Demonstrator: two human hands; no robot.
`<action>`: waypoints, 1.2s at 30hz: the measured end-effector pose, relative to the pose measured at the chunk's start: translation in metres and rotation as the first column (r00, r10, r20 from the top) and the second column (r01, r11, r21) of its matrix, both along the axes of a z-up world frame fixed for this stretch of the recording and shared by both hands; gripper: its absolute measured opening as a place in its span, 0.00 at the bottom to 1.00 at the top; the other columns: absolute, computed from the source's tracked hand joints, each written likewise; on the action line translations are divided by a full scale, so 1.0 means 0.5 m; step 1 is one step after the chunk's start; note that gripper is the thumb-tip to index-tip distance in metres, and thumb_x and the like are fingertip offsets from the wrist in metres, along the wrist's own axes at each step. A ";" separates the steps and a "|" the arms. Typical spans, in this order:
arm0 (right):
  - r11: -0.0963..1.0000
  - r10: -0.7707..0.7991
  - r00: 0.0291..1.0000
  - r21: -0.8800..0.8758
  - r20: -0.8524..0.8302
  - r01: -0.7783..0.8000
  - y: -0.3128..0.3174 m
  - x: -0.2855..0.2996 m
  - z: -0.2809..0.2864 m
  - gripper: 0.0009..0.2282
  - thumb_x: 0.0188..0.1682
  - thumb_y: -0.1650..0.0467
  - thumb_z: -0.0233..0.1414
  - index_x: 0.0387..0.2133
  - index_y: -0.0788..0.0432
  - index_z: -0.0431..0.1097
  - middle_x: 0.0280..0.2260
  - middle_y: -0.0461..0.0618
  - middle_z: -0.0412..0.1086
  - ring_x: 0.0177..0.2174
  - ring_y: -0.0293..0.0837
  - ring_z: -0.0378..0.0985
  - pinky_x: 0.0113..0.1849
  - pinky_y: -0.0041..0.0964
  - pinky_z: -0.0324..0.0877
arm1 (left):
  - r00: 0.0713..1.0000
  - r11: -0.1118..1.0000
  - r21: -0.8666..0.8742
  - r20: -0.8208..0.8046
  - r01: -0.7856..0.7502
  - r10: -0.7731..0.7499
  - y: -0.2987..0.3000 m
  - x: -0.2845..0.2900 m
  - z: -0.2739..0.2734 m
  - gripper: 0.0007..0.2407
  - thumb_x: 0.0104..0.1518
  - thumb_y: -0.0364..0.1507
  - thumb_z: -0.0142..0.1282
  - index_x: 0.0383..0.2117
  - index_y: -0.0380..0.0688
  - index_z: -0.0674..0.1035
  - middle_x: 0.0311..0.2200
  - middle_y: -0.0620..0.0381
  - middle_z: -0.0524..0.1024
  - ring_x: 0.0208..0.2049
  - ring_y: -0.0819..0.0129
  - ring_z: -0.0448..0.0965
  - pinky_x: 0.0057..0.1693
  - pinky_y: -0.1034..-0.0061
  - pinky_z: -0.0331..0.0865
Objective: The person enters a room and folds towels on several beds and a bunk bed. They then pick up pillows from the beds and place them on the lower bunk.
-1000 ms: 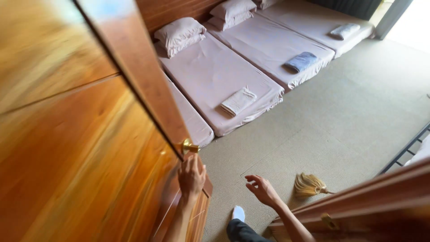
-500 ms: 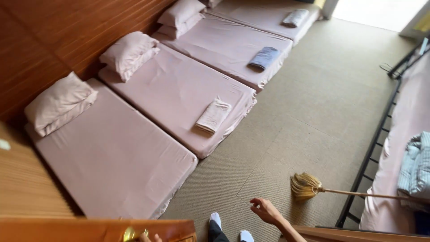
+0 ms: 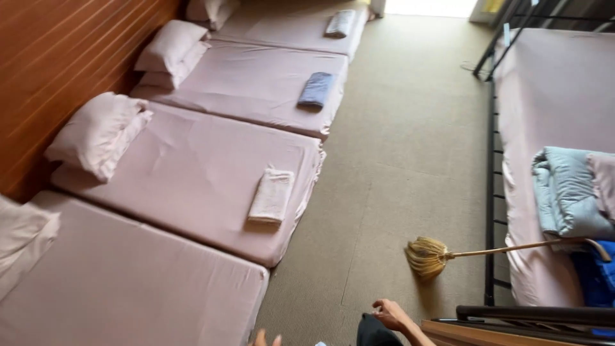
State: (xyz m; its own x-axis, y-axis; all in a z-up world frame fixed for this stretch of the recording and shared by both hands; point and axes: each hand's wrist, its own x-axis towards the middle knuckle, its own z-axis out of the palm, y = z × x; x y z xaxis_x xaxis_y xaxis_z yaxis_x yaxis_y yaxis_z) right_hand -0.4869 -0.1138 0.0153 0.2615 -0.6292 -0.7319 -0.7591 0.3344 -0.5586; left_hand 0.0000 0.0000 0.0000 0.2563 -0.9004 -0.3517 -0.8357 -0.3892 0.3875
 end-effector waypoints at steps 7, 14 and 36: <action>0.913 -0.374 0.926 -0.156 0.040 0.376 -0.199 -0.040 0.072 0.21 0.50 0.62 0.54 0.56 0.56 0.69 0.46 0.54 0.80 0.45 0.47 0.85 0.49 0.40 0.78 | 0.915 0.837 0.376 -0.098 0.397 -0.390 -0.488 -0.251 0.248 0.27 0.61 0.39 0.60 0.65 0.49 0.65 0.61 0.47 0.69 0.63 0.50 0.70 0.67 0.56 0.66; 0.845 -0.498 0.867 -0.233 -0.016 0.481 -0.427 -0.292 -0.039 0.20 0.51 0.61 0.55 0.55 0.55 0.70 0.47 0.51 0.79 0.47 0.45 0.83 0.50 0.41 0.78 | 0.885 0.729 0.502 -0.263 0.465 -0.384 -0.833 -0.397 0.053 0.24 0.62 0.38 0.59 0.62 0.41 0.69 0.61 0.46 0.71 0.62 0.53 0.74 0.66 0.59 0.70; 0.834 -0.532 0.846 -0.205 -0.044 0.513 -1.548 -0.566 0.064 0.22 0.52 0.59 0.52 0.60 0.50 0.68 0.53 0.49 0.76 0.52 0.47 0.81 0.55 0.49 0.76 | 0.897 0.893 0.243 -0.332 0.379 -0.291 -1.886 -0.694 0.143 0.22 0.59 0.37 0.60 0.58 0.44 0.73 0.56 0.47 0.75 0.58 0.56 0.77 0.64 0.65 0.70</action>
State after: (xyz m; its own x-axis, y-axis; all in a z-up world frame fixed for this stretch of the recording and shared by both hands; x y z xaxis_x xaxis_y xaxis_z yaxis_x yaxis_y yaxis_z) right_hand -0.7697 -0.8876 0.0474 -0.2083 -0.7735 -0.5986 -0.5519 0.5983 -0.5809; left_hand -0.3472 -0.9428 0.0714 -0.1909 -0.7576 -0.6242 -0.8097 -0.2378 0.5364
